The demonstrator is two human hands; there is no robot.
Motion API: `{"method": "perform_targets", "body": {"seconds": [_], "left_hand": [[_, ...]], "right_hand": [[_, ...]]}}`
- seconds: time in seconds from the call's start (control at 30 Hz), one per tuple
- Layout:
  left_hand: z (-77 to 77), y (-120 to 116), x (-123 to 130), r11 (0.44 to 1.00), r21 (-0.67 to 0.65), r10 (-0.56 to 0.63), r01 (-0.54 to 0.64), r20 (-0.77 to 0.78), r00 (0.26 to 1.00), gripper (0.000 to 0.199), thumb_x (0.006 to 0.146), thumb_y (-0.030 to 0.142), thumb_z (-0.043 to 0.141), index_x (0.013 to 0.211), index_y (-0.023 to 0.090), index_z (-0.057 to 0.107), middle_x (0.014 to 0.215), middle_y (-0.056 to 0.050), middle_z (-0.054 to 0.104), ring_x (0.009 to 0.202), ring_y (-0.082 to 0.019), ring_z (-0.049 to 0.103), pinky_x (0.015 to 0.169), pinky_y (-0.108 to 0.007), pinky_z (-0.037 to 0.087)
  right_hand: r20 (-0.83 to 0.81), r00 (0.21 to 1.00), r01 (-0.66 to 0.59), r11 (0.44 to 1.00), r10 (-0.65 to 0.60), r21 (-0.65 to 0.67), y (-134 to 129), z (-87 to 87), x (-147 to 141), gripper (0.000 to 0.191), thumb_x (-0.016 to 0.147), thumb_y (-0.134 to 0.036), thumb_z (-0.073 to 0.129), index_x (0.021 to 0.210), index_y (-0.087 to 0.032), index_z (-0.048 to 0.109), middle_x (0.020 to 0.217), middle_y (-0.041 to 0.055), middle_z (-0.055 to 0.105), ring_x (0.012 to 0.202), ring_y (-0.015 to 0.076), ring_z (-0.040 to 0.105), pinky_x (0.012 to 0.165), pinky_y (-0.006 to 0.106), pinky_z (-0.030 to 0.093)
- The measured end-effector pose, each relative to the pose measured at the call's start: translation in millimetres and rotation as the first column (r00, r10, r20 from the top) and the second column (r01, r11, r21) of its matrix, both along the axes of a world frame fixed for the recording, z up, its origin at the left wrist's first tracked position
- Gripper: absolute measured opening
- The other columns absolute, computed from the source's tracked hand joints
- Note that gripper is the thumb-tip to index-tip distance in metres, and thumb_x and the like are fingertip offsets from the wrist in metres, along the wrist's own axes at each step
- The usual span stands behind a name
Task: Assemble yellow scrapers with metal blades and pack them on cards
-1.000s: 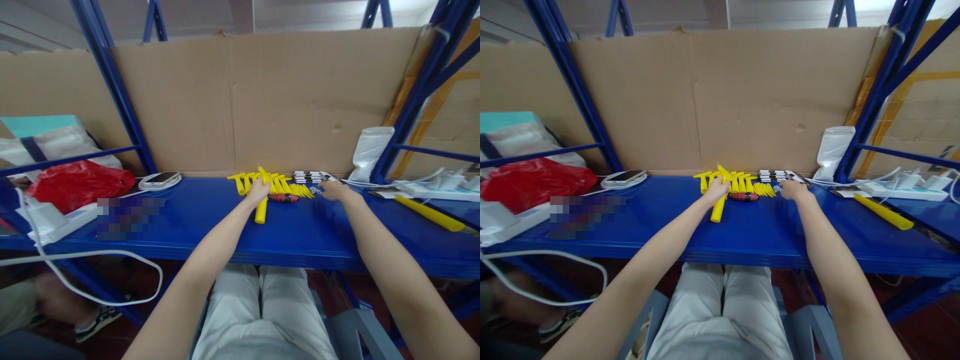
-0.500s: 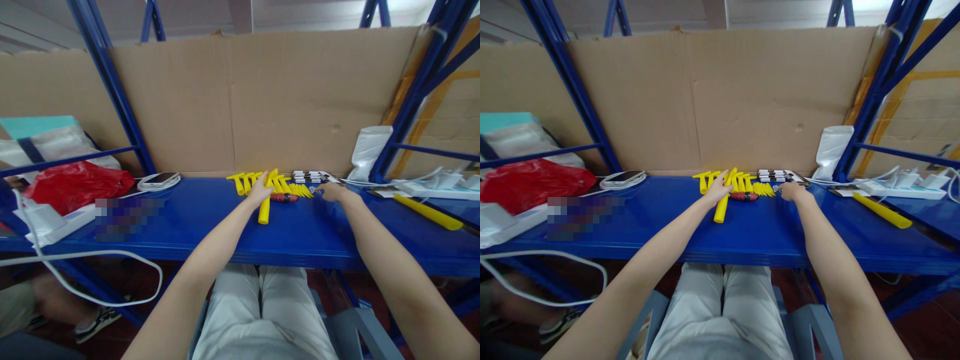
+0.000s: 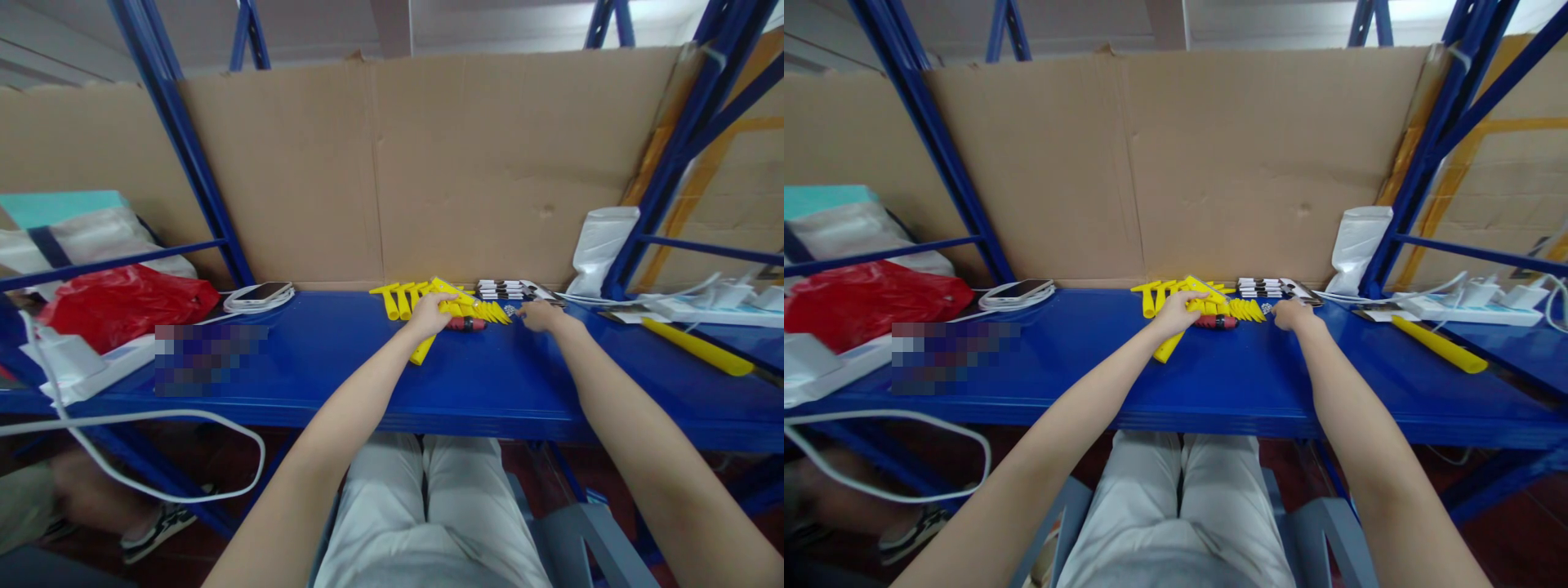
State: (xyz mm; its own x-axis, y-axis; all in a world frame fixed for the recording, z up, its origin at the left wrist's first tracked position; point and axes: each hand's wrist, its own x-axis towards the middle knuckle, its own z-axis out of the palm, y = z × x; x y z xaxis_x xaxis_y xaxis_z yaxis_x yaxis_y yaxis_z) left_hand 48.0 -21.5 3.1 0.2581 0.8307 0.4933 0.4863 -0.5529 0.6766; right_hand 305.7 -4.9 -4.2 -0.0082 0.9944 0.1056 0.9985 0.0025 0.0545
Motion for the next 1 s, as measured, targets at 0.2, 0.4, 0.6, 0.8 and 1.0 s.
{"method": "perform_targets", "body": {"seconds": [0.2,0.4,0.6,0.8,1.0], "left_hand": [[0.8,-2,2,0.998,0.065,0.002,0.006,-0.121,0.993,0.046,0.067,-0.004,0.056,0.106,0.015,0.071,0.114,-0.009,0.068,0.110,-0.023,0.060,0.100,-0.035,0.043],[-3.2,2,0,0.995,0.100,0.008,0.013,-0.200,0.980,0.049,0.070,-0.001,0.055,0.114,0.016,0.067,0.120,-0.008,0.066,0.113,-0.020,0.059,0.101,-0.033,0.042],[-5.5,3,1,0.993,0.118,0.009,0.017,-0.215,0.977,0.049,0.070,-0.001,0.055,0.115,0.017,0.067,0.120,-0.007,0.066,0.113,-0.019,0.059,0.101,-0.033,0.043],[-7.1,2,2,0.990,0.138,0.008,0.024,-0.228,0.974,0.048,0.071,0.001,0.055,0.114,0.018,0.067,0.120,-0.006,0.066,0.111,-0.019,0.059,0.100,-0.034,0.044],[-10.8,4,4,0.986,0.163,-0.002,0.043,-0.245,0.970,0.047,0.072,0.002,0.054,0.114,0.018,0.067,0.118,-0.007,0.066,0.112,-0.020,0.058,0.099,-0.035,0.044]], "right_hand": [[0.016,0.994,0.106,0.994,-0.106,-0.004,-7,5.0,-14,0.034,0.081,-0.014,0.044,0.100,-0.011,0.071,0.108,0.0184,0.067,0.107,0.0300,0.060,0.089,0.038,0.047],[0.030,0.998,0.060,0.994,-0.058,-0.086,-5,5.9,-13,0.032,0.078,-0.014,0.045,0.091,-0.009,0.073,0.100,0.0162,0.070,0.098,0.0267,0.064,0.086,0.032,0.046],[-0.030,0.997,0.073,0.995,-0.075,-0.073,0,1.6,-6,0.025,0.074,-0.015,0.050,0.083,-0.013,0.074,0.093,0.0146,0.071,0.093,0.0260,0.065,0.083,0.032,0.046],[-0.101,0.994,0.048,0.998,-0.043,0.051,5,0.5,-8,0.019,0.071,-0.013,0.052,0.070,-0.013,0.071,0.087,0.0164,0.070,0.094,0.0284,0.063,0.084,0.035,0.045],[-0.491,0.822,-0.056,0.900,0.287,0.432,1,10.9,-32,0.014,0.073,-0.021,0.052,0.069,-0.016,0.065,0.085,0.0092,0.068,0.087,0.0211,0.061,0.085,0.032,0.044]]}}
